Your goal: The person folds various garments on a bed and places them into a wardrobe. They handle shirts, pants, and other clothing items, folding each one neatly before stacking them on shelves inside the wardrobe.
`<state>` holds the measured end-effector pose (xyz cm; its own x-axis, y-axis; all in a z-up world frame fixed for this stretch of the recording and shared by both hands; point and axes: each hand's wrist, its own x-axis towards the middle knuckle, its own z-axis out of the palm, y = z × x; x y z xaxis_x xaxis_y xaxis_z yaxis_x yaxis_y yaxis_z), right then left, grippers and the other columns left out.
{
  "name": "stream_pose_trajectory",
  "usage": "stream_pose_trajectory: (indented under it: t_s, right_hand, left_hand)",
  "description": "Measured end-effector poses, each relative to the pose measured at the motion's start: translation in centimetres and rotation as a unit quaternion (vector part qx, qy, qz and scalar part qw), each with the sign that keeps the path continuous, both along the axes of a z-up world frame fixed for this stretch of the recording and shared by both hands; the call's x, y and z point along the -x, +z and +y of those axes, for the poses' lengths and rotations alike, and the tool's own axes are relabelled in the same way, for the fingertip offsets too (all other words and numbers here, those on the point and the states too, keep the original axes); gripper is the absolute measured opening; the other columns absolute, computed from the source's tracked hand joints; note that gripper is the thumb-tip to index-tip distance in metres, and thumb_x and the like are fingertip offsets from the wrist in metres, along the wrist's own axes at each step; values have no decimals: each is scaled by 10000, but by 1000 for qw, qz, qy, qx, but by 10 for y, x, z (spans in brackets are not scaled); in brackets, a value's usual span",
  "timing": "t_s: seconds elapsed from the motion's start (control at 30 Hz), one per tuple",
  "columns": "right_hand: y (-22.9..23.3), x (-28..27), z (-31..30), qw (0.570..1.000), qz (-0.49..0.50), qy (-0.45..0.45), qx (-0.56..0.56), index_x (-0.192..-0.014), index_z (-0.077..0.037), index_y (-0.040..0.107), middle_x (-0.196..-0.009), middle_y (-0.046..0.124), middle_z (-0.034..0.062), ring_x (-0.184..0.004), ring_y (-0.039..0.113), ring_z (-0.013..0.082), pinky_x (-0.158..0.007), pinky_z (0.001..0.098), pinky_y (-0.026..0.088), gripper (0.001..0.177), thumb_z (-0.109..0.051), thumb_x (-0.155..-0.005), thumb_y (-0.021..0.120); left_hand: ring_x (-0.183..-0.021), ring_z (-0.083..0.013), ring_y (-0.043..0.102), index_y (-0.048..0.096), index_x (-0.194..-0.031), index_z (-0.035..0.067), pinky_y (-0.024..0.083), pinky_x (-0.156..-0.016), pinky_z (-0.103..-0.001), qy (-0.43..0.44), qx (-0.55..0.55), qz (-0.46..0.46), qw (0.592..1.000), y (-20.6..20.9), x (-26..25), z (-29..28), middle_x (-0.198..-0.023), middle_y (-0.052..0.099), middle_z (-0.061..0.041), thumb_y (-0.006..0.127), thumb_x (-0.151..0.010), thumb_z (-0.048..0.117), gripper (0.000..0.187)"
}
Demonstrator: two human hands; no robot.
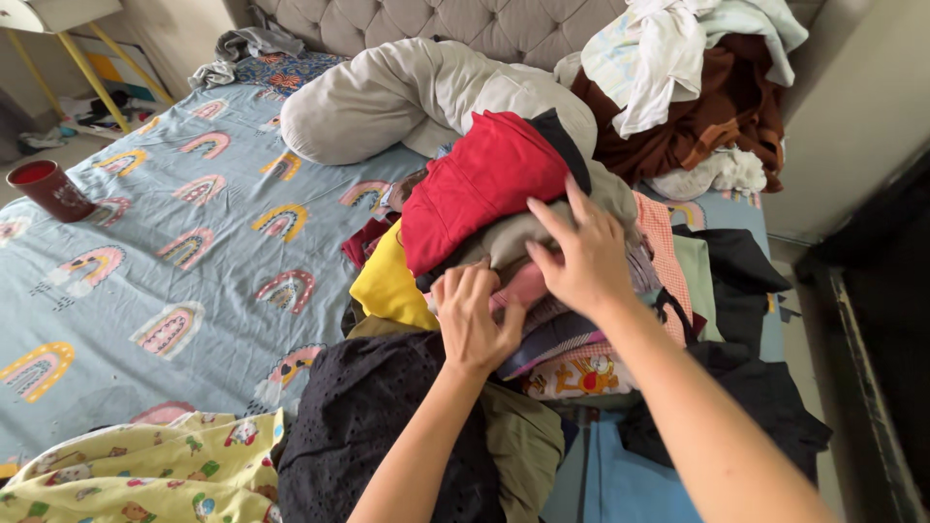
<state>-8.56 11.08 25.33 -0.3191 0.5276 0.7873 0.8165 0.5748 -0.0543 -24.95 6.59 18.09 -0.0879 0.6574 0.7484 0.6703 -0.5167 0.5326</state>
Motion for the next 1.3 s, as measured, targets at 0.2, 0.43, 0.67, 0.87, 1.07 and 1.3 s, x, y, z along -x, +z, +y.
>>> stream_pose_trajectory:
  t_s: [0.2,0.43,0.67,0.87,1.07,1.3]
  right_hand:
    - [-51,-9,-22,998,51,-37,27,-1355,-169,651,-1505,528,215,-1404,472,433,-1174,585,326,395,-246,-968,642]
    - [-56,2,-35,997,65,-48,17,-1319,-129,677,-1459,579,180,-1398,489,415,-1170,577,340,347,-200,-982,630]
    - [-60,0,-38,997,70,-37,19,-1329,-121,674,-1472,572,182,-1404,488,414,-1181,579,339,349,-182,-990,623]
    - [-56,-1,-41,996,74,-32,31,-1341,-121,665,-1474,566,192,-1410,477,422,-1186,583,330,357,-193,-995,615]
    - [-63,-8,-37,996,65,-34,59,-1387,-149,641,-1518,527,180,-1442,443,418,-1206,590,297,378,-218,-1018,595]
    - [-68,-5,-46,994,58,-45,75,-1444,-173,595,-1570,459,161,-1491,370,409,-1200,637,255,432,-201,-1014,579]
  left_hand:
    - [-1288,-416,499,636,-1276,-1,336,-1104,-538,45,-106,-22,993,30,8,47,-1325,638,-226,693,-676,225,643]
    - [-1208,-261,641,729,-1285,157,484,-1049,-386,-18,39,-182,982,14,20,100,-1254,750,-95,726,-881,177,404]
    - [-941,-48,621,698,-1213,74,505,-862,-241,-193,123,-597,769,-4,49,115,-1053,734,39,608,-992,239,290]
    - [-882,-141,498,783,-1169,-31,400,-778,-352,-111,244,-469,842,20,40,99,-1181,651,-263,698,-1028,384,447]
    - [-1543,-262,272,724,-1319,151,248,-1199,-394,-236,261,-231,907,48,50,64,-1606,438,-160,755,-855,465,562]
    - [-1497,-333,373,525,-1492,203,326,-1197,-419,-152,213,-42,964,37,66,50,-1615,385,-195,824,-697,373,866]
